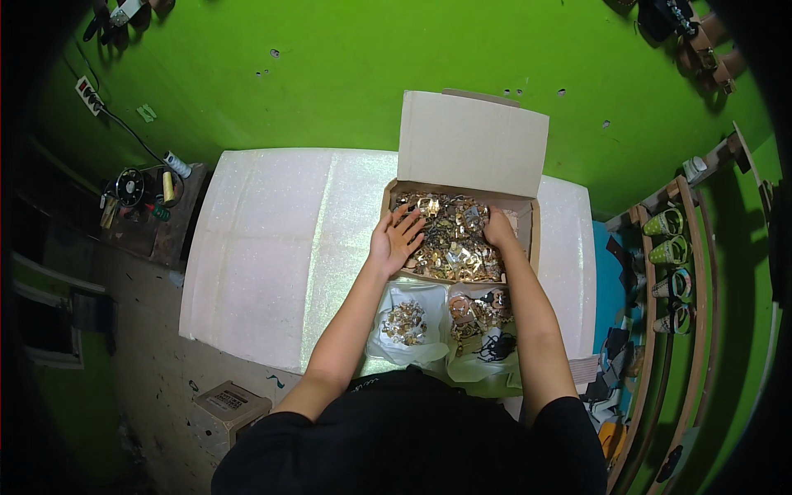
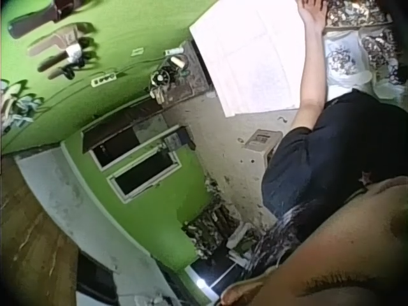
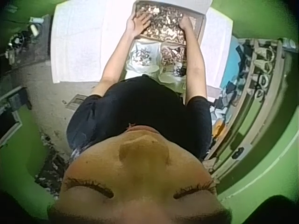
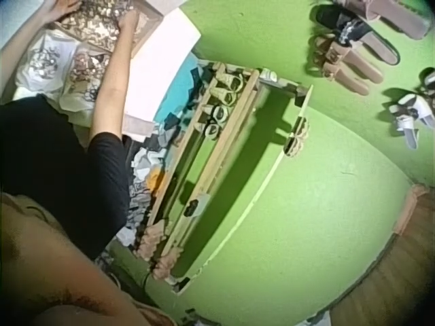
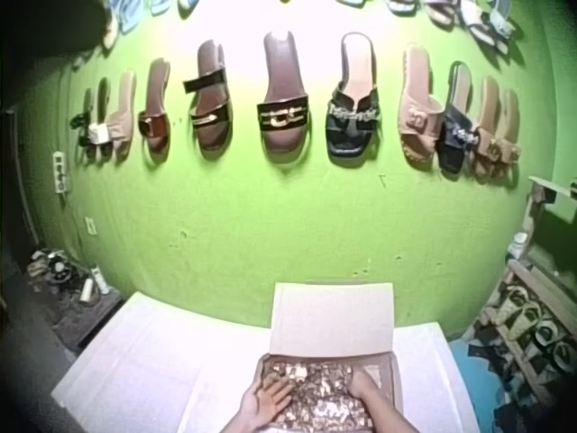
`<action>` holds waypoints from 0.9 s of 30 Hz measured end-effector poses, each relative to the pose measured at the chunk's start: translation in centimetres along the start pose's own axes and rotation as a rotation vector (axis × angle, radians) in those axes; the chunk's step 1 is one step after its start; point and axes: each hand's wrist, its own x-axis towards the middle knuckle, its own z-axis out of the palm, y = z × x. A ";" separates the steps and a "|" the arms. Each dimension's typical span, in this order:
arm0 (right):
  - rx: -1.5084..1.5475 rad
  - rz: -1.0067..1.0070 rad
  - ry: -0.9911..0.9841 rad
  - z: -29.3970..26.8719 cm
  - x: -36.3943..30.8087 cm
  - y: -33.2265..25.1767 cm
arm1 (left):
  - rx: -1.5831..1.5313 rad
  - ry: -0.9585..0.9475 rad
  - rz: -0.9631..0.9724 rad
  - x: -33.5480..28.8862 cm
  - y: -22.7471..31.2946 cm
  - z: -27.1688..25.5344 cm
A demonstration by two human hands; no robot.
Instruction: Sorting through a box of decorative shoe buckles and rings and placing them into bags.
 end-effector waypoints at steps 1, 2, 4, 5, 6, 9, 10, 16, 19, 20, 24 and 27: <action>0.024 -0.075 0.015 0.2 0.0 0.0 | -0.039 -0.016 -0.004 0.0 0.0 0.1; 0.048 -0.150 0.029 0.4 0.0 0.1 | -0.078 -0.032 -0.007 0.1 0.0 0.2; 0.069 -0.157 0.044 0.6 -0.1 -0.5 | -0.096 -0.038 -0.006 0.1 0.1 0.1; 0.090 -0.165 0.063 0.6 -0.2 -0.7 | -0.113 -0.048 -0.003 0.0 0.2 0.1; 0.091 -0.167 0.060 0.6 -0.3 -1.2 | -0.123 -0.045 -0.003 0.0 0.2 -0.1; 0.142 -0.102 0.087 0.5 -0.3 -1.7 | -0.161 -0.066 -0.007 0.0 0.3 -0.3; 0.196 -0.077 0.116 0.6 -0.1 -1.4 | -0.162 -0.068 -0.010 0.0 0.2 -0.2; 0.351 0.110 0.005 0.8 0.3 -1.2 | -0.210 -0.099 -0.010 -0.2 0.3 -0.2; 0.314 0.083 -0.066 0.8 0.2 -1.3 | -0.229 -0.102 -0.012 -0.2 0.3 -0.2; 0.276 0.065 -0.063 0.8 0.1 -1.4 | -0.232 -0.100 -0.012 -0.2 0.4 -0.3; 0.162 0.148 -0.032 0.4 0.3 -1.6 | -0.243 -0.108 -0.024 -0.1 0.2 0.1; 0.072 0.239 -0.163 -0.7 -0.2 -3.2 | -0.254 -0.098 -0.012 -0.3 0.4 -0.4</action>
